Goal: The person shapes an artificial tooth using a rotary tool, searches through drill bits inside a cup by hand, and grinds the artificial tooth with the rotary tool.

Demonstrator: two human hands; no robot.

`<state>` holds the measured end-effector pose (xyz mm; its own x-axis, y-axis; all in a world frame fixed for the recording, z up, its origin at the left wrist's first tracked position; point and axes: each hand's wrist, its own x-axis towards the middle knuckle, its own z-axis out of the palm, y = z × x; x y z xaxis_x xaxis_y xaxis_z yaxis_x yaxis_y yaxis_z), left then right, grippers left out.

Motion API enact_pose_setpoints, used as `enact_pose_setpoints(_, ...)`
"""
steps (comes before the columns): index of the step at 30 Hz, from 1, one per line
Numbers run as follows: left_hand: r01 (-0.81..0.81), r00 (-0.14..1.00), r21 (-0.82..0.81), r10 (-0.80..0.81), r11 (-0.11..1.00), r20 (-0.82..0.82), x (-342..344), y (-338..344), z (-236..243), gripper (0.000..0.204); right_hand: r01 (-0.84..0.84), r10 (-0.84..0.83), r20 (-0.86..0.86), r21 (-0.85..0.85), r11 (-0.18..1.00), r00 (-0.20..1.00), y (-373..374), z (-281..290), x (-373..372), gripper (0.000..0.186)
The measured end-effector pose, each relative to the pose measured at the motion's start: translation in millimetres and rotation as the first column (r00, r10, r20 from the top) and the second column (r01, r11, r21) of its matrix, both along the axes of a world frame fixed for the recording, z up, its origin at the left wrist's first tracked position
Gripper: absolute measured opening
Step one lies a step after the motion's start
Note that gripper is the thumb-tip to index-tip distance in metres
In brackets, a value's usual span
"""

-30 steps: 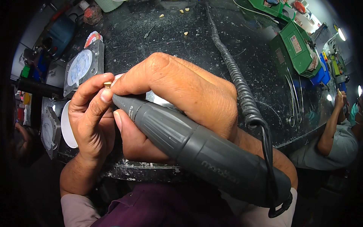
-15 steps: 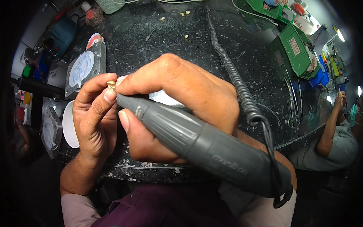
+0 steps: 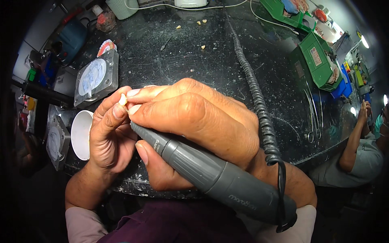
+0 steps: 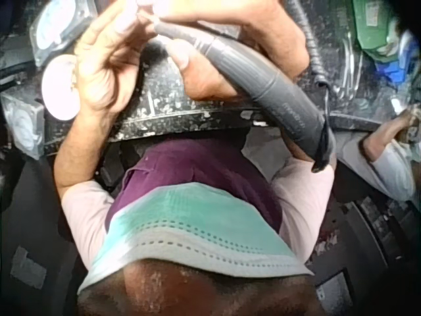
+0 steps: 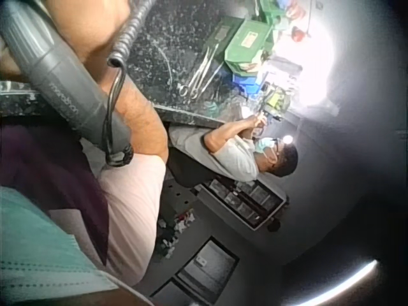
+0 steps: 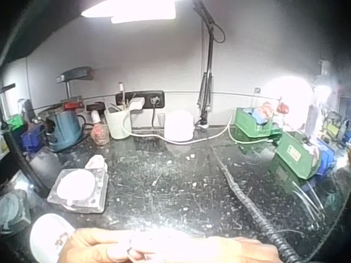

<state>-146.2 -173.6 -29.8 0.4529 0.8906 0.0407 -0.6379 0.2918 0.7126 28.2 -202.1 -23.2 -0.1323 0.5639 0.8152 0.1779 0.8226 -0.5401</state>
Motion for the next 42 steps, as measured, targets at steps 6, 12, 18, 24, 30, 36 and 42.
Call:
enact_pose_setpoints(6,0.019,0.999,-0.042,-0.017,0.999,0.041,0.9,-1.1,0.2,0.026,0.045,-0.045,0.009,-0.004,0.999,0.999,-2.0,2.1,-2.1,0.02)
enact_pose_setpoints(12,0.007,1.0,-0.048,-0.006,0.999,0.025,1.3,-2.4,0.7,0.026,0.03,-0.032,0.041,0.052,0.998,0.999,2.9,-1.6,1.7,0.023)
enact_pose_setpoints(18,-0.007,1.0,-0.04,0.007,0.999,-0.009,0.9,-2.3,1.1,0.024,0.051,-0.057,0.079,0.074,0.996,0.995,3.4,0.1,2.2,0.025)
enact_pose_setpoints(24,-0.004,1.0,-0.021,0.005,1.0,0.001,0.4,-2.6,-0.6,0.022,0.031,-0.04,0.127,0.075,0.997,0.991,5.1,2.3,3.7,0.026)
enact_pose_setpoints(30,-0.038,0.999,-0.064,0.035,0.997,-0.039,3.4,-3.3,0.8,0.019,0.036,-0.049,0.112,0.113,0.993,0.993,7.3,-1.3,5.3,0.026)
enact_pose_setpoints(36,-0.013,0.999,-0.018,0.013,1.0,-0.031,2.5,-0.3,-3.3,0.022,0.019,-0.024,0.096,0.051,0.999,0.995,5.2,-0.7,5.5,0.025)
enact_pose_setpoints(42,-0.016,0.988,-0.201,-0.015,0.979,-0.153,0.9,7.0,-4.8,0.034,0.141,-0.113,0.115,-0.275,0.951,0.987,8.5,4.9,17.2,0.02)
